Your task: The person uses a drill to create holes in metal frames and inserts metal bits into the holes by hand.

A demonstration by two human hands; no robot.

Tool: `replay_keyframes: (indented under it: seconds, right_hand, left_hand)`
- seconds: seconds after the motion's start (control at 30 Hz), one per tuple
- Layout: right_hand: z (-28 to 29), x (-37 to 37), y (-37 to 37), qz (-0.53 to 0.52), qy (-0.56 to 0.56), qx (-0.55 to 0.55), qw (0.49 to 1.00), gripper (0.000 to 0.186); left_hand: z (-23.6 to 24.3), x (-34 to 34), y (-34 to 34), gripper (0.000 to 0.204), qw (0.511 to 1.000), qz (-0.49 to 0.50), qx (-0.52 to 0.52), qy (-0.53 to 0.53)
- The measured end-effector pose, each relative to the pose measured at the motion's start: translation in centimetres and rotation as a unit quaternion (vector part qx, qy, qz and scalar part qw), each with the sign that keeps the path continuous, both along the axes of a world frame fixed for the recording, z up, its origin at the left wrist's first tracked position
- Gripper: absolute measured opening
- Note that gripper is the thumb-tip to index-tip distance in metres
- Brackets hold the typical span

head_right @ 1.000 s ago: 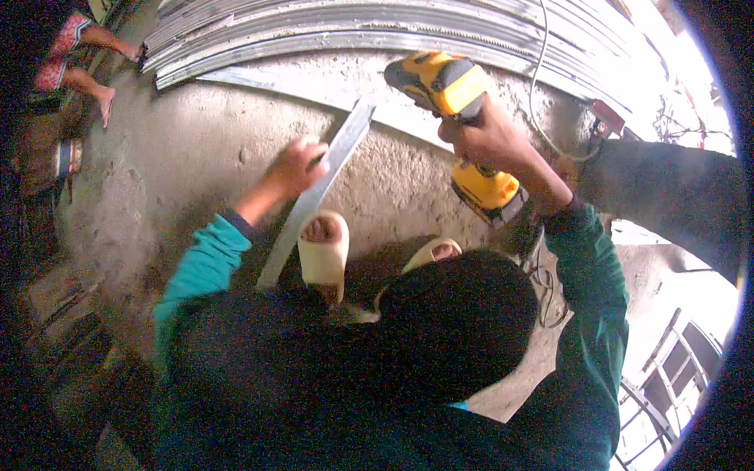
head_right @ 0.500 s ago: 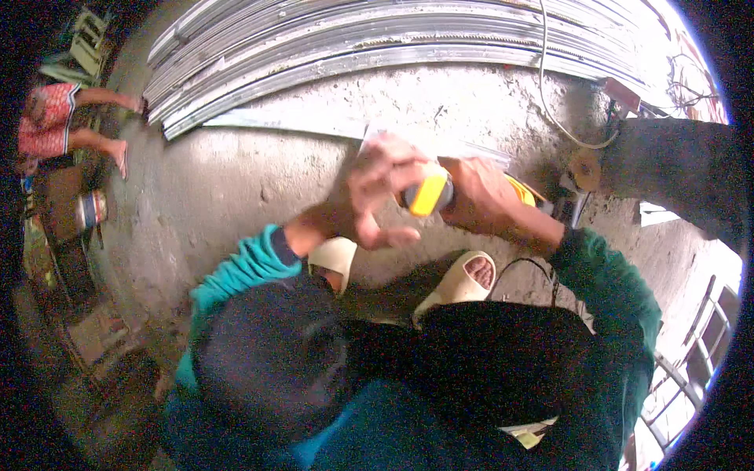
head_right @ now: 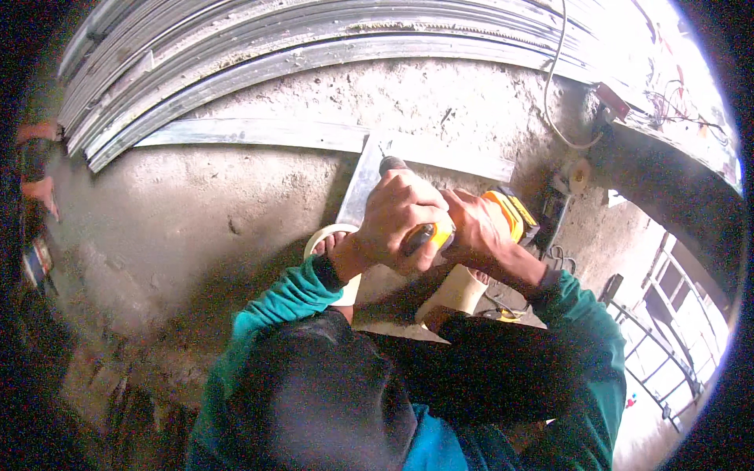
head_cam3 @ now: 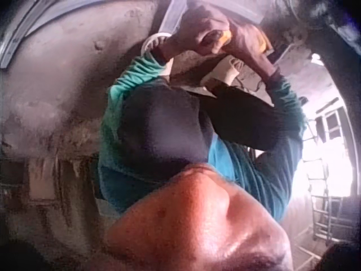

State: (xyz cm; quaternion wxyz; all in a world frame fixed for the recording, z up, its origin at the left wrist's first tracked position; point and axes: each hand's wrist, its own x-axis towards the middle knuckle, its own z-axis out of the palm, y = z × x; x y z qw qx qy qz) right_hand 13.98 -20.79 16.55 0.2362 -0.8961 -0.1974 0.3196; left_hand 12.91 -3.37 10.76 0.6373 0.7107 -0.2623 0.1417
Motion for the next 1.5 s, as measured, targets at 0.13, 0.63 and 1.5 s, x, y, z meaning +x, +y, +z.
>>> replay_keyframes:
  seconds: [0.13, 0.63, 1.5]
  right_hand:
    - [-2.2, -2.0, -1.5, -0.013, -0.062, 0.015, 0.998, 0.044]
    - [1.0, -0.7, 4.3, -0.054, 0.02, -0.158, 0.986, 0.024]
    - [2.1, 1.9, 5.3, -0.027, 0.069, -0.152, 0.986, 0.032]
  left_hand:
    - [-1.3, 0.2, 0.3, 0.023, 0.999, 0.009, -0.04, 0.012]
    - [-1.4, 0.2, 2.6, 0.026, 0.997, -0.024, -0.072, 0.017]
    - [-1.5, 0.5, 2.5, 0.026, 0.989, 0.034, -0.133, 0.058]
